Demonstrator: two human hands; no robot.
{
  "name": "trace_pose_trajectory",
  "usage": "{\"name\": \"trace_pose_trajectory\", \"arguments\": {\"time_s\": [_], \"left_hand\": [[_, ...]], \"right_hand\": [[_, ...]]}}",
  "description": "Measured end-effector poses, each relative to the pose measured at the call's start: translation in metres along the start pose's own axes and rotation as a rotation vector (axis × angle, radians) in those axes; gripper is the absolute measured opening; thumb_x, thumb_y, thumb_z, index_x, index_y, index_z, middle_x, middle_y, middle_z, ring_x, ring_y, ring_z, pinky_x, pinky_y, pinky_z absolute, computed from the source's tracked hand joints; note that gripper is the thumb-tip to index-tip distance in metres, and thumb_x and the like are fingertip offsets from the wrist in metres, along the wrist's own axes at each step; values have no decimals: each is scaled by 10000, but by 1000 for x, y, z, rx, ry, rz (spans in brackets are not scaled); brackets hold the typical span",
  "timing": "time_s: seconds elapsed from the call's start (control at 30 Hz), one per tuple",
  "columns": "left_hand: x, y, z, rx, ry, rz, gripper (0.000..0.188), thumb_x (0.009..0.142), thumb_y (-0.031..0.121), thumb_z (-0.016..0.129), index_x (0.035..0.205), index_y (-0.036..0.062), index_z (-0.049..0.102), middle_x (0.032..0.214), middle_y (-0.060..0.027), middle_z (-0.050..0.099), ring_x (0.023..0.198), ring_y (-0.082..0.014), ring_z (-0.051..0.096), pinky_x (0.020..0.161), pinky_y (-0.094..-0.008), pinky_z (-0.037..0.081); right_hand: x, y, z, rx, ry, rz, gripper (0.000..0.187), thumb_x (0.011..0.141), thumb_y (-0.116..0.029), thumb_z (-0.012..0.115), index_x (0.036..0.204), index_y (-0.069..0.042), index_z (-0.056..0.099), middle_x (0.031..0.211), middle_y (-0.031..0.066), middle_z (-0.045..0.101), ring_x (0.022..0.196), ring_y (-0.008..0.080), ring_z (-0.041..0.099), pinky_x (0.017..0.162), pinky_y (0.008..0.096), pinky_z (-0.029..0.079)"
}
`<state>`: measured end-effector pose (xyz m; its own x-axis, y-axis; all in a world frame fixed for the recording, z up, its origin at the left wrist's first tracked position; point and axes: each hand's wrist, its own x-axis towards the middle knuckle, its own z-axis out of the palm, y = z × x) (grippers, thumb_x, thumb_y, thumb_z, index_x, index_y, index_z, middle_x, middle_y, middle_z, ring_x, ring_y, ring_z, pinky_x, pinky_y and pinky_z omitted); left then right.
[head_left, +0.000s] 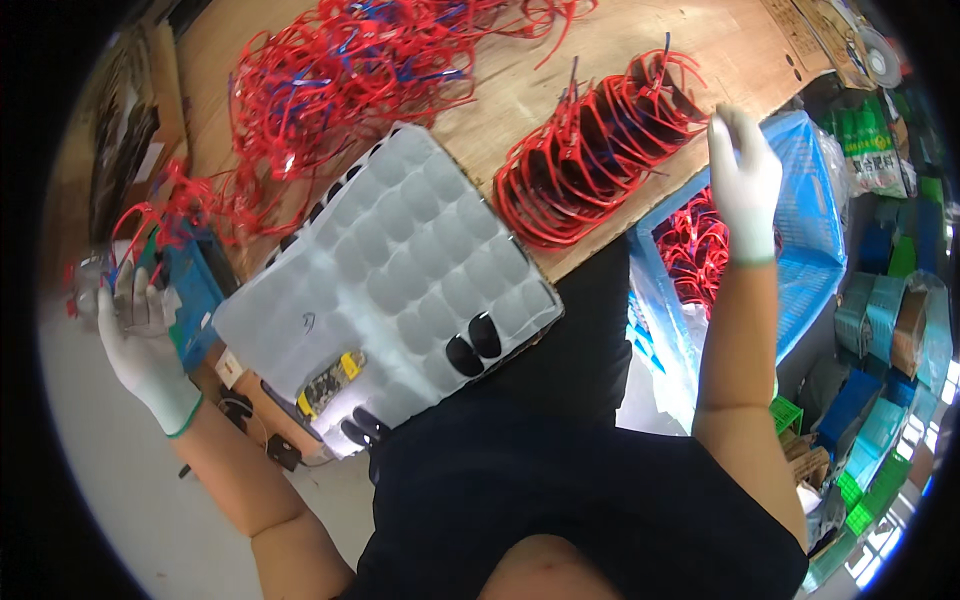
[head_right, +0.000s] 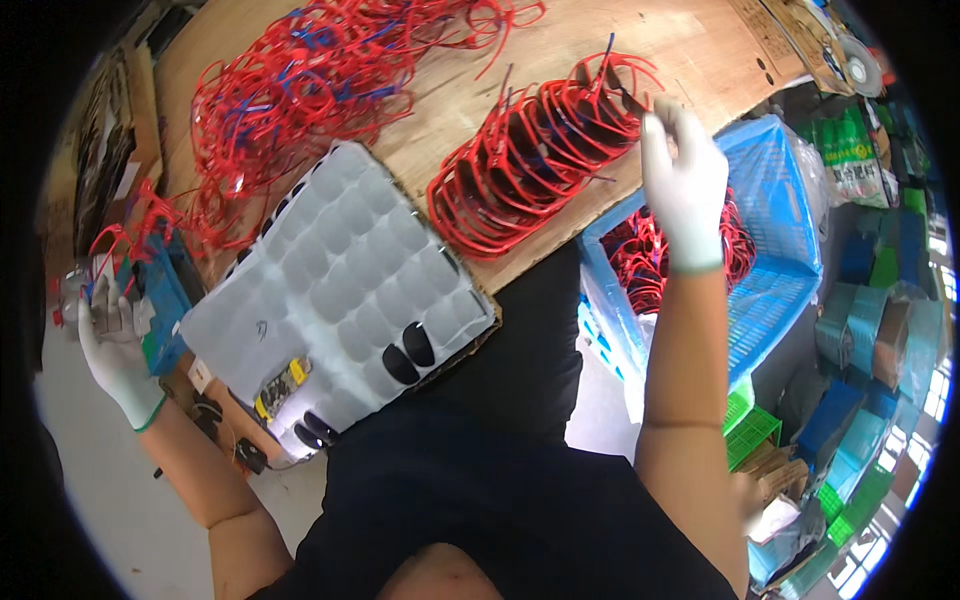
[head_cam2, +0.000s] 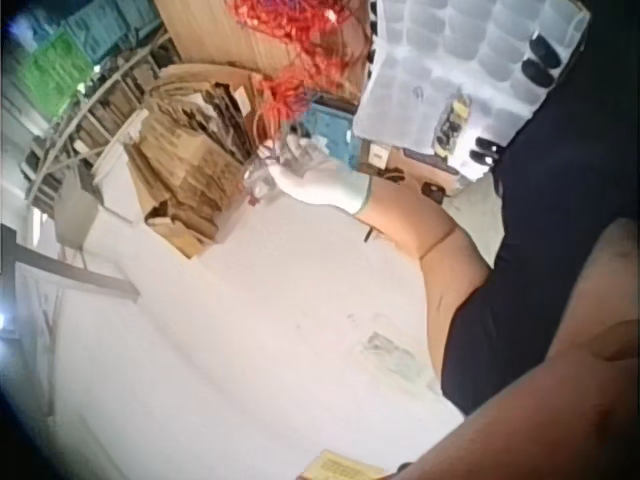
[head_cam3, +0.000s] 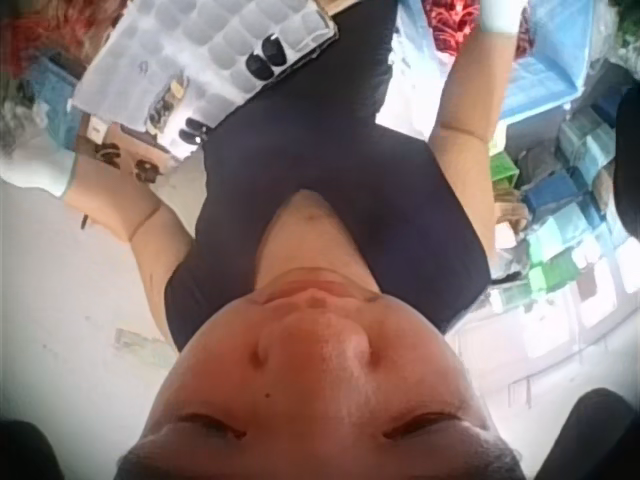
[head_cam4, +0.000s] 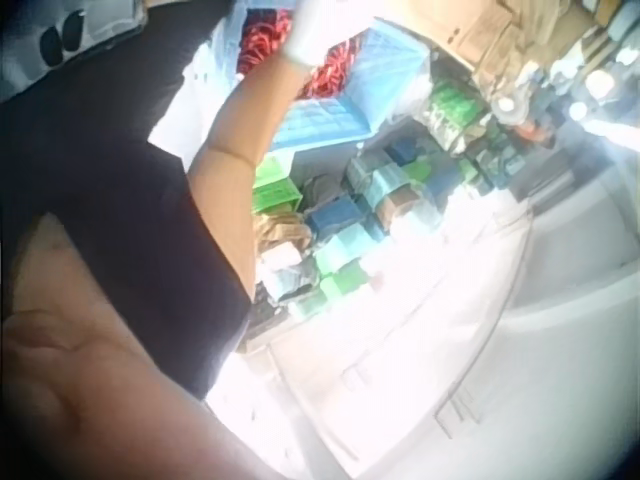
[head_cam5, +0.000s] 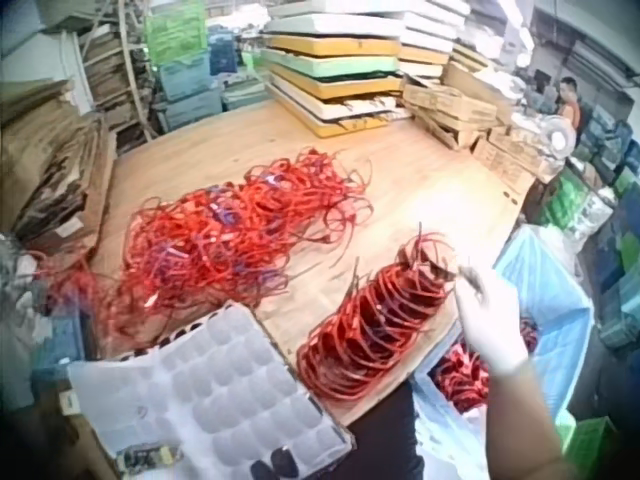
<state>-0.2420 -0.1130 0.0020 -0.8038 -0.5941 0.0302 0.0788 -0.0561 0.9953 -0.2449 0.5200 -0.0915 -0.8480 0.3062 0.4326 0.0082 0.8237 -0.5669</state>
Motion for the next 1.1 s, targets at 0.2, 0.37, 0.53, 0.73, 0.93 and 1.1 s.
{"name": "trace_pose_trajectory", "arguments": {"time_s": [0.2,0.37,0.53,0.73,0.93,1.1], "left_hand": [[-58,2,-22,-36,-241,256,263,962,-3,537,1223,-17,516,1353,-254,566,1001,-240,662,833,-352,556],[-174,-16,-3,334,-517,330,477,832,-156,414,1268,38,426,1263,-207,571,763,-132,595,765,-305,535],[-227,-30,-21,271,-742,418,860,750,-196,395,1549,70,221,1391,-189,488,847,-150,606,875,-364,538],[-272,-37,-1,61,-633,329,1069,683,-212,346,1618,95,-72,1511,-281,386,951,-275,712,878,-427,568],[-292,-31,-18,189,-821,335,988,751,-214,326,1584,14,-153,1484,-327,440,1004,-303,733,900,-403,586],[-293,-20,-28,242,-901,187,521,934,-97,458,1450,-78,391,1146,-225,719,898,-250,764,810,-329,609]], "right_hand": [[-136,-121,12,299,-382,-228,183,850,-139,694,1002,-40,714,885,119,715,798,310,684,751,410,550],[-182,-171,30,-49,-726,-226,266,795,-244,713,979,-53,697,1000,142,647,959,348,624,814,459,505],[-188,-175,35,-181,-689,-216,196,772,-191,665,909,-52,691,1000,150,642,986,360,614,822,473,503],[-192,-182,42,-146,-630,-245,136,746,-134,675,848,-45,668,937,172,630,939,391,613,816,500,512],[-194,-189,41,-274,-689,-215,286,766,-226,708,994,-53,720,1047,173,649,1045,367,615,888,483,516],[-184,-190,41,-300,-753,-290,313,777,-240,716,1022,-47,689,1039,169,645,1032,370,615,886,481,519]]}}
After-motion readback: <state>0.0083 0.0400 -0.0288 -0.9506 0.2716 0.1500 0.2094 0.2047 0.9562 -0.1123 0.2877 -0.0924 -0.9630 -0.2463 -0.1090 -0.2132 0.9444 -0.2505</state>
